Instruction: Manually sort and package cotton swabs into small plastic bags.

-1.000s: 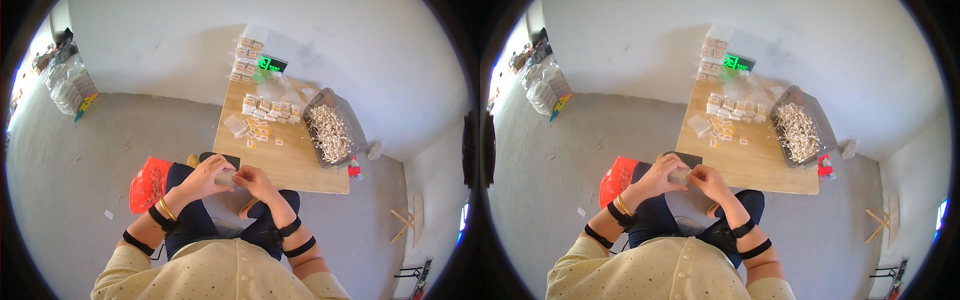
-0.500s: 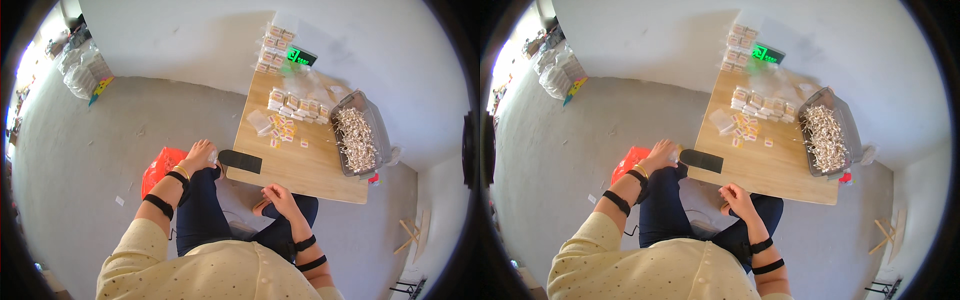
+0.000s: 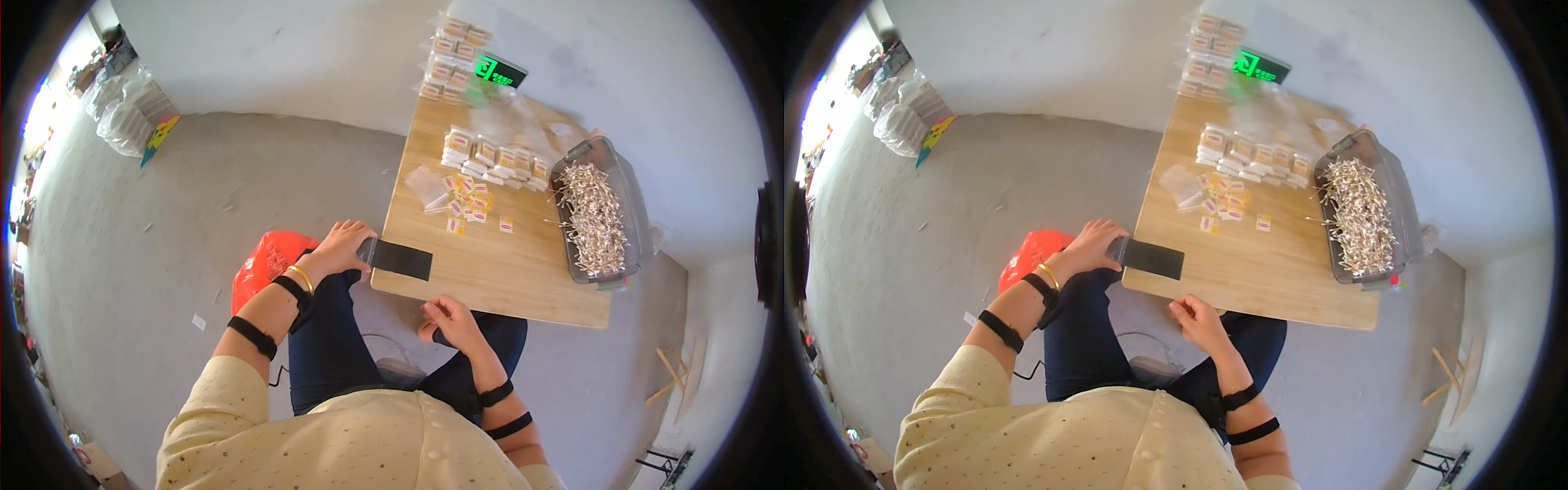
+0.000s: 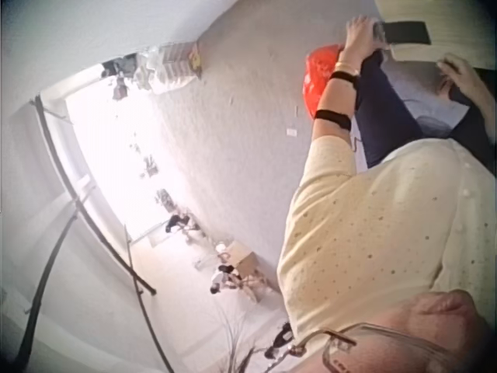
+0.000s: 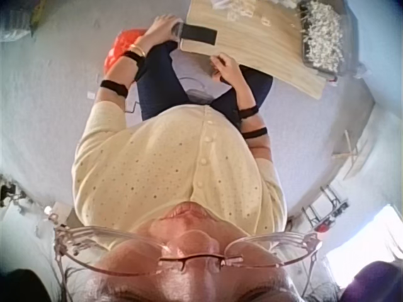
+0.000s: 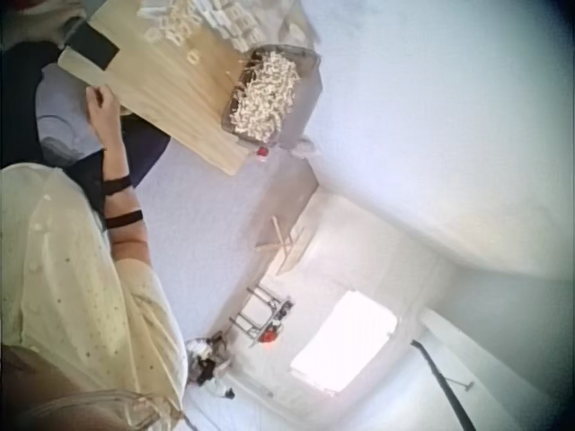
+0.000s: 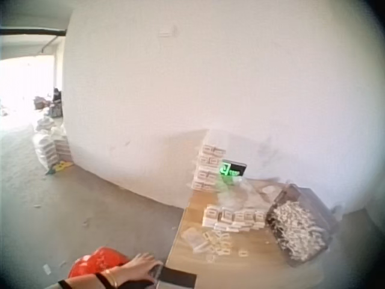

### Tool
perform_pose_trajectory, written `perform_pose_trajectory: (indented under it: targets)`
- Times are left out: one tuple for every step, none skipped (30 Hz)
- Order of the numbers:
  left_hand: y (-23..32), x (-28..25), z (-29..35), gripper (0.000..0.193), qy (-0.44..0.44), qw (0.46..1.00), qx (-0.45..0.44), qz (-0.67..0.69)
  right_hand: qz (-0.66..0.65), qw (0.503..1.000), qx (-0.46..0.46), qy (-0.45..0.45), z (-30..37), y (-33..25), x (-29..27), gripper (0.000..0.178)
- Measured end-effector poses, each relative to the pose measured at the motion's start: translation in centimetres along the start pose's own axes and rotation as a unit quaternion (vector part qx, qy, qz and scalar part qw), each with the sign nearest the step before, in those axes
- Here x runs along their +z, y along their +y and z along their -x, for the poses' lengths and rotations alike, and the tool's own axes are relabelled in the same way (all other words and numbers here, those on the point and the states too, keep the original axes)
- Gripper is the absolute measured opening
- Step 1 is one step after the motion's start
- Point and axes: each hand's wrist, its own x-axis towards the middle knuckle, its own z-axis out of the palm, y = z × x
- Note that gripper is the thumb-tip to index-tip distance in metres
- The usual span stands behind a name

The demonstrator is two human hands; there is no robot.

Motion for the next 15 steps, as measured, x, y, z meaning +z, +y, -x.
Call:
perform_pose_trajectory:
  targets:
    - [0.3, 0.1, -0.2, 0.07, 0.004, 1.0, 0.001, -0.016, 0.0, 1.0, 0.003, -0.007, -0.1, 0.0, 0.2, 0.024]
    - [0.7, 0.5, -0.5, 0.07, 0.005, 1.0, 0.004, -0.016, -0.001, 1.0, 0.006, -0.013, -0.1, 0.2, 0.2, 0.023]
    - [1.0, 0.9, -0.5, 0.071, 0.007, 1.0, 0.007, -0.017, 0.002, 1.0, 0.004, -0.009, -0.1, 0.3, 0.4, 0.022]
    - [1.1, 1.1, -0.6, 0.071, 0.009, 1.0, 0.011, -0.018, 0.001, 1.0, 0.003, -0.008, -0.1, 0.3, 0.3, 0.022]
    - [1.0, 1.1, -0.7, 0.071, 0.009, 1.0, 0.012, -0.02, -0.001, 1.0, 0.003, -0.01, -0.1, 0.3, 0.2, 0.022]
    - [1.2, 1.1, -0.9, 0.073, 0.003, 1.0, 0.007, -0.024, -0.002, 1.0, 0.004, -0.012, 0.0, 0.3, 0.1, 0.022]
    - [1.4, 1.1, -1.1, 0.074, -0.004, 1.0, 0.001, -0.029, -0.002, 1.0, 0.004, -0.01, 0.2, 0.3, -0.1, 0.022]
    - [1.5, 1.1, -1.1, 0.074, -0.004, 1.0, 0.003, -0.029, -0.006, 1.0, 0.003, -0.009, 0.3, 0.3, -0.2, 0.023]
    - [1.9, 0.8, -0.9, 0.069, 0.013, 0.999, 0.013, -0.03, -0.011, 1.0, 0.002, -0.007, 0.5, 0.3, -0.3, 0.023]
    - [2.1, 0.5, -0.9, 0.064, 0.03, 0.999, 0.024, -0.031, -0.012, 1.0, 0.002, -0.004, 0.6, 0.3, -0.4, 0.023]
    - [1.6, 0.7, -1.2, 0.064, 0.029, 0.999, 0.027, -0.032, -0.005, 1.0, 0.008, 0.001, 0.9, 0.2, -0.5, 0.023]
    - [0.4, 0.8, -1.4, 0.058, 0.023, 0.997, -0.03, 0.067, 0.001, 1.0, 0.014, 0.001, 1.0, 0.0, -0.4, 0.023]
    - [-0.8, 0.9, -1.7, 0.053, 0.017, 0.982, -0.087, 0.165, 0.0, 1.0, 0.012, 0.0, 1.1, 0.1, -0.4, 0.023]
    - [-2.0, 0.8, -2.3, 0.053, 0.019, 0.983, -0.088, 0.163, 0.002, 1.0, 0.009, -0.003, 1.1, 0.2, -0.4, 0.023]
    - [-2.3, 0.2, -3.4, 0.05, -0.028, 0.98, -0.1, 0.172, 0.004, 1.0, 0.009, -0.002, 1.3, 0.5, -0.6, 0.023]
